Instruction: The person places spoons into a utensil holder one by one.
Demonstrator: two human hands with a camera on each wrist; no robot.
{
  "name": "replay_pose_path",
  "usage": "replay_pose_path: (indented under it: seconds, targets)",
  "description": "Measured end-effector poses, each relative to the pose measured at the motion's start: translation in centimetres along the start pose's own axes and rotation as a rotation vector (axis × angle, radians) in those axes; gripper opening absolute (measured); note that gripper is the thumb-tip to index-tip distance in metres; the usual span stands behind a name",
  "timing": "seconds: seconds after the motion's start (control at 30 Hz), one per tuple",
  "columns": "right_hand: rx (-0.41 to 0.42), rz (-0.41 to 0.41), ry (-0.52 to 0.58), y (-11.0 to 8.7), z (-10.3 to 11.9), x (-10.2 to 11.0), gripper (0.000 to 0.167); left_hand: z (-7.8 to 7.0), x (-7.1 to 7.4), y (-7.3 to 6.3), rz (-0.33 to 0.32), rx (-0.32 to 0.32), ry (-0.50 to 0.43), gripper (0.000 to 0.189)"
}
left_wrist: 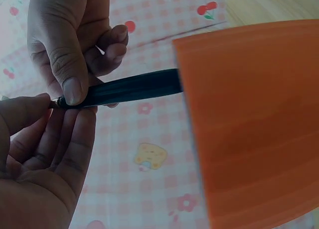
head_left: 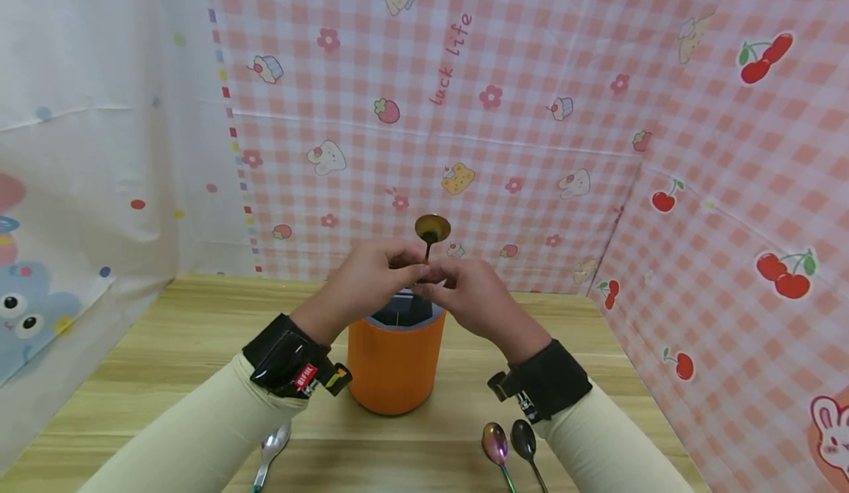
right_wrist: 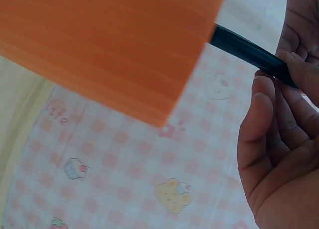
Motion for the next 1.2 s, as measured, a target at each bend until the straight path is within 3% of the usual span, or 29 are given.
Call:
replay_pose_path:
  seconds: [0.23,0.47,0.7,0.97,1.2]
  targets:
    - [-0.066,0.028,-0.001,0.3,-2.4,-1.7,0.018,1.5,-1.4,0.3,0.039,-0.053,0.022,0.014]
    - [-0.122,0.086,0.0,0.4,-3.7,-3.0,0.017,3.3,-2.1,-0.2,0.069,0.057,0.023,0.011]
    - [-0.126,0.104,0.015,0.4,-3.6,-3.0,0.015,3.7,-2.2,-0.4,0.109,0.074,0.036,0.012]
    - [-0.156,0.097,0.03,0.3,-4.0,-3.4,0.012,4.7,-2.6,-0.7,0.203,0.102,0.098,0.011]
    - [-0.186,0.107,0.047,0.4,-4.8,-3.9,0.013,5.6,-2.9,-0.8,0.213,0.147,0.089,0.012]
Point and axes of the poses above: each hand's wrist, its own y-axis towards the middle knuckle, its own x-axis out of the back of the hand, z = x × y, the point moved 8 cm from there along y, towards the middle knuckle, and after that the axes turned 13 degrees about -x, right-handed, at the moved point
